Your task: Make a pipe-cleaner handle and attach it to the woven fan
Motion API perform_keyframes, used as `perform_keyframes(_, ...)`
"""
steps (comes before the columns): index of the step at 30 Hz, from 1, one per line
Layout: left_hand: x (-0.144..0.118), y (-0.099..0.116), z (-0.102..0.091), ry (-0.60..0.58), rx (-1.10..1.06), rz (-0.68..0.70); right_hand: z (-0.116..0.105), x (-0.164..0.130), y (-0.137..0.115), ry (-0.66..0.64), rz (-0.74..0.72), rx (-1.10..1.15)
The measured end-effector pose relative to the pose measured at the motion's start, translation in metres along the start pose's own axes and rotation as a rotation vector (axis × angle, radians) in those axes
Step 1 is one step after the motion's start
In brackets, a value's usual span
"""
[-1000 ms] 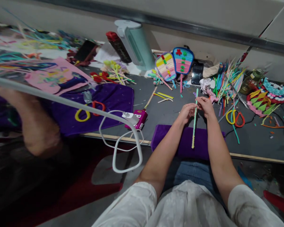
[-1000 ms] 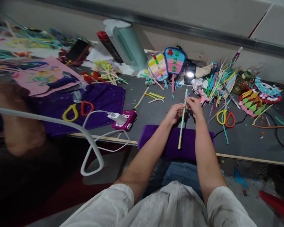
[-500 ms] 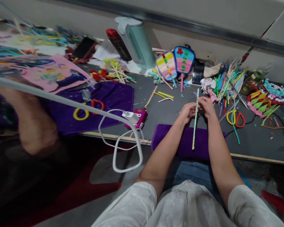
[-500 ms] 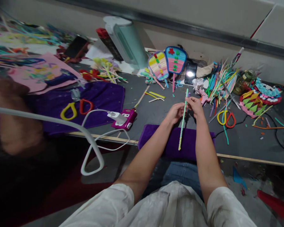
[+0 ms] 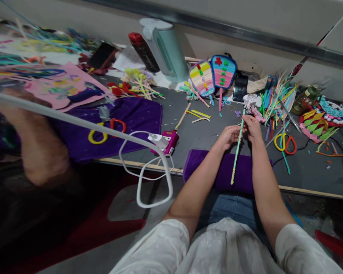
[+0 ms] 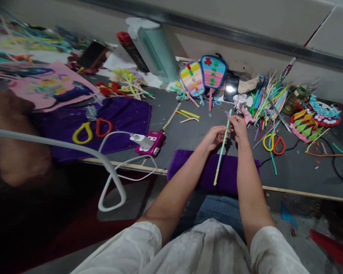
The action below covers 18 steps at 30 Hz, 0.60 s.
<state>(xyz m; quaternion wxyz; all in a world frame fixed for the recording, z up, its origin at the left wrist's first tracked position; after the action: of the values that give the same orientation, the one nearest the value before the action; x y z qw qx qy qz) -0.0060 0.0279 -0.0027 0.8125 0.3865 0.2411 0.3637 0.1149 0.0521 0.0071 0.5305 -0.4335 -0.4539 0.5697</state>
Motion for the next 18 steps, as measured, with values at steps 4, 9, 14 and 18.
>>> perform_keyframes(4, 0.0001, 0.0007, 0.0003, 0.028, 0.007, 0.057, 0.0024, -0.0015, -0.0008, -0.024, 0.002, -0.02)
perform_keyframes(9, 0.0007, -0.0011, -0.0018, 0.027, 0.03, 0.079, 0.0018, -0.001, -0.0016, -0.003, -0.02, -0.012)
perform_keyframes(14, 0.0018, -0.0039, -0.0012, 0.013, 0.046, 0.048, 0.0027, -0.0033, -0.0021, -0.01, -0.005, -0.045)
perform_keyframes(18, 0.0043, -0.0061, -0.005, 0.113, 0.047, 0.106, 0.0062, -0.005, -0.0002, -0.029, 0.017, -0.087)
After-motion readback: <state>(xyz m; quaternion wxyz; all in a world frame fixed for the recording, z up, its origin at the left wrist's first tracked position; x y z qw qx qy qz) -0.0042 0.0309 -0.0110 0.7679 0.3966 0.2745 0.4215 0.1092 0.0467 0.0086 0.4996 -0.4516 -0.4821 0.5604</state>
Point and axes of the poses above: each hand's wrist, its own x-axis towards the middle knuckle, its own z-axis out of the palm, y = z × x, the point moved 1 cm from there along x, towards the middle knuckle, and after that the axes turned 11 degrees about -y, right-handed, at the moved point
